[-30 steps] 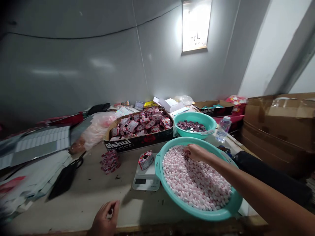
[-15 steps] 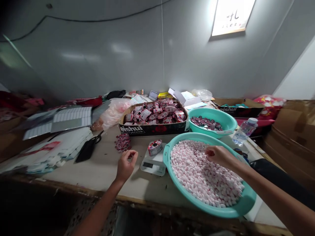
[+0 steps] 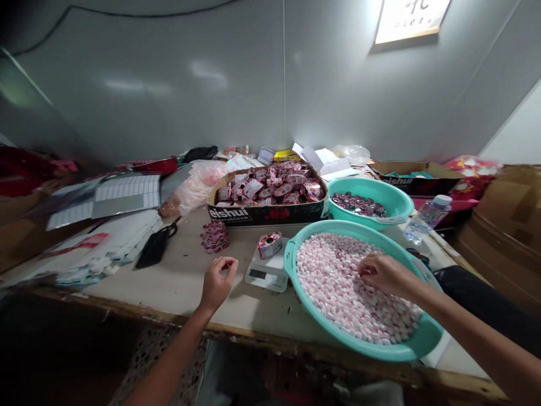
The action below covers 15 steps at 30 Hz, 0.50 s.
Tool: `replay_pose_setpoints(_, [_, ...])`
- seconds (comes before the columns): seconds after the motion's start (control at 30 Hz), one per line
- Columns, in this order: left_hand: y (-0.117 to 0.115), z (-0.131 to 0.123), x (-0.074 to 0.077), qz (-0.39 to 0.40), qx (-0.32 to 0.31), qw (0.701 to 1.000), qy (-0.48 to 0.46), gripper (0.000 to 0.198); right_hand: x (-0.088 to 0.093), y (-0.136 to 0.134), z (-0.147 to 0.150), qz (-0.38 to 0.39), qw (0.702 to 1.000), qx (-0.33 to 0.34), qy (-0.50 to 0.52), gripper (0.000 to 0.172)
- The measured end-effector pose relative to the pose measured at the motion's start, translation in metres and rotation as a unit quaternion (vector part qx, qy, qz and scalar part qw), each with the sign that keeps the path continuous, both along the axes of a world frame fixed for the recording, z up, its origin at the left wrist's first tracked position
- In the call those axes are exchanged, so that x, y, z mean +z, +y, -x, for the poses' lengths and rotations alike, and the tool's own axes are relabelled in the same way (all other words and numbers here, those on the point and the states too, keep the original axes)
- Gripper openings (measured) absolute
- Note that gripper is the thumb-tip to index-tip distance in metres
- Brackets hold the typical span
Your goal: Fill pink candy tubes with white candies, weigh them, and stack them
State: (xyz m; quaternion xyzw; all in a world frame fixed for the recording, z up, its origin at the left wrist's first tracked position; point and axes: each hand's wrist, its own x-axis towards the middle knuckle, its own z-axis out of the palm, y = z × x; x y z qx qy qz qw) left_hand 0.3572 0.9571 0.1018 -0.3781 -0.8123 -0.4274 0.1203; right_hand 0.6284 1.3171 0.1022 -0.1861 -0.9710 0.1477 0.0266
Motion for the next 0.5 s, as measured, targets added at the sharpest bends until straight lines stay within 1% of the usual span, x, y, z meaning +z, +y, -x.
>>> replay_pose_setpoints(0.1, [-0.01, -0.003, -0.007, 0.001, 0.0, 1.0, -0.01, 0.017, 0.002, -0.01, 0.006, -0.009, 0.999, 0.048, 0.004, 0.017])
replay_pose_setpoints(0.13, [-0.014, -0.005, -0.01, 0.002, 0.001, 1.0, -0.012, 0.017, 0.003, -0.015, 0.009, -0.01, 0.998, 0.053, 0.01, 0.019])
replay_pose_setpoints(0.27, [-0.034, -0.014, -0.022, 0.014, 0.01, 1.0, -0.01, 0.016, 0.005, -0.033, 0.021, 0.036, 0.996, 0.081, 0.006, 0.025])
replay_pose_setpoints(0.4, [-0.051, -0.024, -0.036, 0.027, 0.015, 0.999, -0.008, 0.015, 0.002, -0.037, 0.029, 0.073, 0.995, 0.06, -0.01, 0.023])
replay_pose_setpoints(0.5, [-0.056, -0.03, -0.048, 0.027, 0.026, 0.999, -0.009, 0.014, -0.003, -0.035, 0.032, 0.135, 0.99, 0.04, -0.012, 0.021])
